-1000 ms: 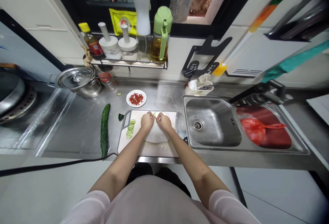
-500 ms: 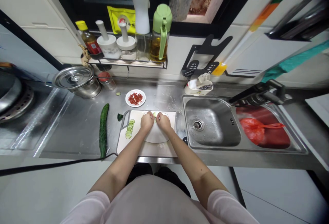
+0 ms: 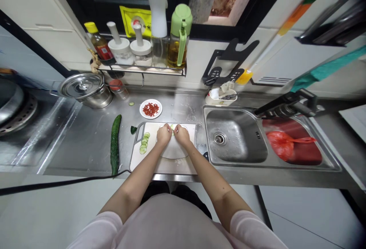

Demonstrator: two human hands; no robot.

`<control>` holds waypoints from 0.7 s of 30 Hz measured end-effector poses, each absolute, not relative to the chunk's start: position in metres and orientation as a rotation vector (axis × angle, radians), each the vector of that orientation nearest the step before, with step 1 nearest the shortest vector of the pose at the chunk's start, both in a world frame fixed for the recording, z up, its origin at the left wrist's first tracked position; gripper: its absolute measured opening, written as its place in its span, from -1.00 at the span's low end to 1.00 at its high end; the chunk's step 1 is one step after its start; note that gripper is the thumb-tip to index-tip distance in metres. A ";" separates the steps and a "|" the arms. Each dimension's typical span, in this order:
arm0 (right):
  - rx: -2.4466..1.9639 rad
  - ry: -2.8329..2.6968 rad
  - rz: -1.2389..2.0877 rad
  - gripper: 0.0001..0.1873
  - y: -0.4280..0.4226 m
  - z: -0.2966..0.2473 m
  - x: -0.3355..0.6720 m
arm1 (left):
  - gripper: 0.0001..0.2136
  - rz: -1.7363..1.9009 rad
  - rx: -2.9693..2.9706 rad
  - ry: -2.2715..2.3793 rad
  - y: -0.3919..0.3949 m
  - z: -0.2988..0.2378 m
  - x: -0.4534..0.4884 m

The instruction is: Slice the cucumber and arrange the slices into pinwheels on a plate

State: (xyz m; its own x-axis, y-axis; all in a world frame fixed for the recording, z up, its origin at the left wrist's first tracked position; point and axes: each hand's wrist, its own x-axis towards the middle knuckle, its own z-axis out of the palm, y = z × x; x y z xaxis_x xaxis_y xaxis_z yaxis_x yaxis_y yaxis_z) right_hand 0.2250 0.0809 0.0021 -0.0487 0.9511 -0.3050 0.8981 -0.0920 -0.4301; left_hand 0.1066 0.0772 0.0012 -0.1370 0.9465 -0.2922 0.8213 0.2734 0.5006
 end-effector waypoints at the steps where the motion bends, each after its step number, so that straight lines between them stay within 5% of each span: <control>1: -2.095 -2.049 0.827 -0.83 0.081 0.002 0.225 | -0.84 0.293 1.588 1.996 0.077 0.001 0.107; 21: -2.019 -2.177 0.794 -0.84 0.088 0.005 0.226 | -0.85 0.306 1.572 1.999 0.076 0.003 0.108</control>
